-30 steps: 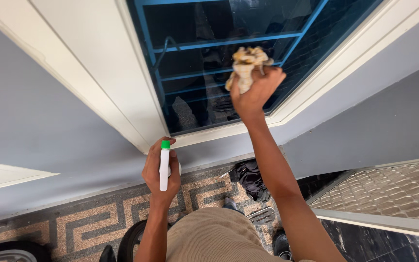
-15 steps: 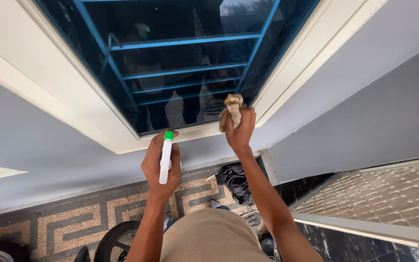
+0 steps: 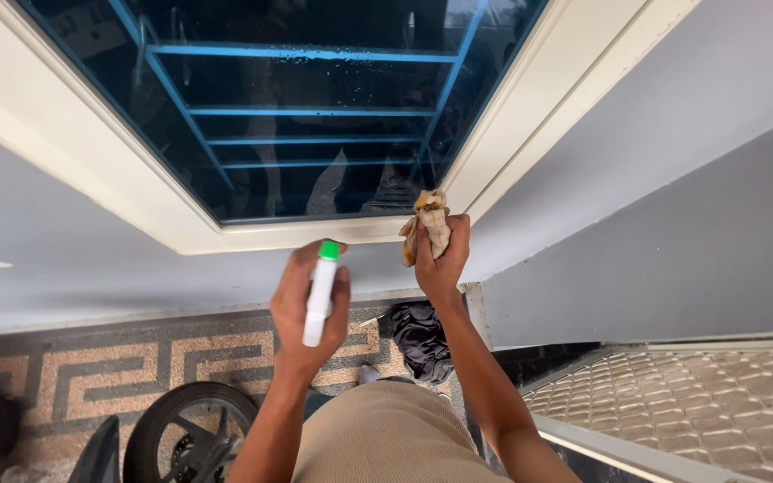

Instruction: The person sprays liquid from a bottle onto a window and wipes the glass surface with a cloth.

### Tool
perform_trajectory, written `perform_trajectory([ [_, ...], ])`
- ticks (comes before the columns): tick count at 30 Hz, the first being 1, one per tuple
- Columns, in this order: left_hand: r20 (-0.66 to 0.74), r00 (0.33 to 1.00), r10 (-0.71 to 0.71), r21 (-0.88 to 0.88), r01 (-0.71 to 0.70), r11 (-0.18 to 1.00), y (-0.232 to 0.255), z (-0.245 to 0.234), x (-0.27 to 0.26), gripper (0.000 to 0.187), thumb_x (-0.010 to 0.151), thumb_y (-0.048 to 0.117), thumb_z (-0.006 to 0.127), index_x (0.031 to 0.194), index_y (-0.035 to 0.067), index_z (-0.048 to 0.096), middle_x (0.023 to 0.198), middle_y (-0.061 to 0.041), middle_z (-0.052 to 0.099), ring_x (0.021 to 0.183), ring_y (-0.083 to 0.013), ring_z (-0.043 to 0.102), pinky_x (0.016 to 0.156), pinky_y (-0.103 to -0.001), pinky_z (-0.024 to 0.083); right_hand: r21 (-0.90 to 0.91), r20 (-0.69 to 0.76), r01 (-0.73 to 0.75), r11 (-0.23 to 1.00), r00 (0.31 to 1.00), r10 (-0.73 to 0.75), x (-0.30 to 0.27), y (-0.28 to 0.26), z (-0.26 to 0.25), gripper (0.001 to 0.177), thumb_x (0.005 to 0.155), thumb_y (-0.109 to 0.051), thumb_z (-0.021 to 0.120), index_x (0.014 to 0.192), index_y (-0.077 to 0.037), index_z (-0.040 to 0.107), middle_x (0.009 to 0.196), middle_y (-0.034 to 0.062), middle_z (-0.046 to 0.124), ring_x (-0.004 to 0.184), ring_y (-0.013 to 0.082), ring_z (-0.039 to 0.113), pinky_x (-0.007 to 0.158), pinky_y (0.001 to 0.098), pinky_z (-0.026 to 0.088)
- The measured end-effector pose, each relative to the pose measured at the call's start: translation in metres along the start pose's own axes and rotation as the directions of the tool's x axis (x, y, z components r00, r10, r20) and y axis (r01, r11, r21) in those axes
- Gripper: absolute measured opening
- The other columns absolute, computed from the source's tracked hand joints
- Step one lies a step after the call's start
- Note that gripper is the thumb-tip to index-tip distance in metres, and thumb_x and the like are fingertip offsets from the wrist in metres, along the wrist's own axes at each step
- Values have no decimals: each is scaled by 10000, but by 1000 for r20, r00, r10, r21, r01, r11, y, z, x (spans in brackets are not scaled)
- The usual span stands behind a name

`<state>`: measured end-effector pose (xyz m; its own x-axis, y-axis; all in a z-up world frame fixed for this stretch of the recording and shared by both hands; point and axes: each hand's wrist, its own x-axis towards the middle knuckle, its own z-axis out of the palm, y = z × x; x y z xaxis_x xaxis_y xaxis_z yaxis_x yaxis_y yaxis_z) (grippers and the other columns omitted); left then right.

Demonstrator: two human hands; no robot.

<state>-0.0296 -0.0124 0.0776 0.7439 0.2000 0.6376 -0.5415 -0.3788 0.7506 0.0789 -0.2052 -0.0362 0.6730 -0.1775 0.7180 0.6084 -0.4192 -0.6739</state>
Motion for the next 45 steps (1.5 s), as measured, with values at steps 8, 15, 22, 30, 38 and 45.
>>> perform_trajectory([
  [8,-221,975,-15,184,57,981,-6,-31,-1,201,1034,4,642,1219,76,610,1104,-70,713,699,-75,636,641,-227,510,151,46,-21,988,999,14,3,-5,8,157,996,15,649,1000,-25,498,994,65,486,842,138,553,736,306,473],
  [15,-80,994,-79,90,86,992,-11,-19,-4,252,934,16,643,1183,56,647,1121,-104,704,655,-71,632,528,-219,503,87,-15,29,996,1000,-27,26,-13,21,189,1019,-27,647,1069,-44,465,993,70,507,867,140,549,743,320,474],
  [22,-25,991,-135,29,136,990,-2,-36,-1,282,932,-18,658,1203,59,667,1140,-116,724,766,-132,667,662,-283,524,-367,-222,291,883,895,-387,140,-47,56,312,979,-58,715,1207,-38,504,1156,140,509,1109,292,493,998,468,323],
  [30,-124,988,-92,62,100,993,-28,-92,11,282,951,-24,649,1224,45,653,1202,-126,716,923,-181,711,765,-300,559,-454,-202,546,704,707,-678,174,-119,168,429,912,-250,743,1209,-56,501,1096,137,481,1031,287,443,860,461,292],
  [38,-129,984,-124,96,136,986,-51,-137,24,260,960,-16,648,1213,43,661,1191,-116,720,1021,-212,718,820,-330,566,-415,118,689,594,688,-716,61,-77,255,370,924,-360,697,1129,-63,617,1019,115,536,932,316,532,846,520,373],
  [45,-63,989,-132,56,135,989,-67,-158,33,258,964,-18,640,1210,56,661,1189,-108,731,906,-172,708,724,-300,548,-529,-77,359,769,882,-465,60,-7,171,461,933,-353,683,1147,14,506,1095,159,431,1028,282,399,887,451,319],
])
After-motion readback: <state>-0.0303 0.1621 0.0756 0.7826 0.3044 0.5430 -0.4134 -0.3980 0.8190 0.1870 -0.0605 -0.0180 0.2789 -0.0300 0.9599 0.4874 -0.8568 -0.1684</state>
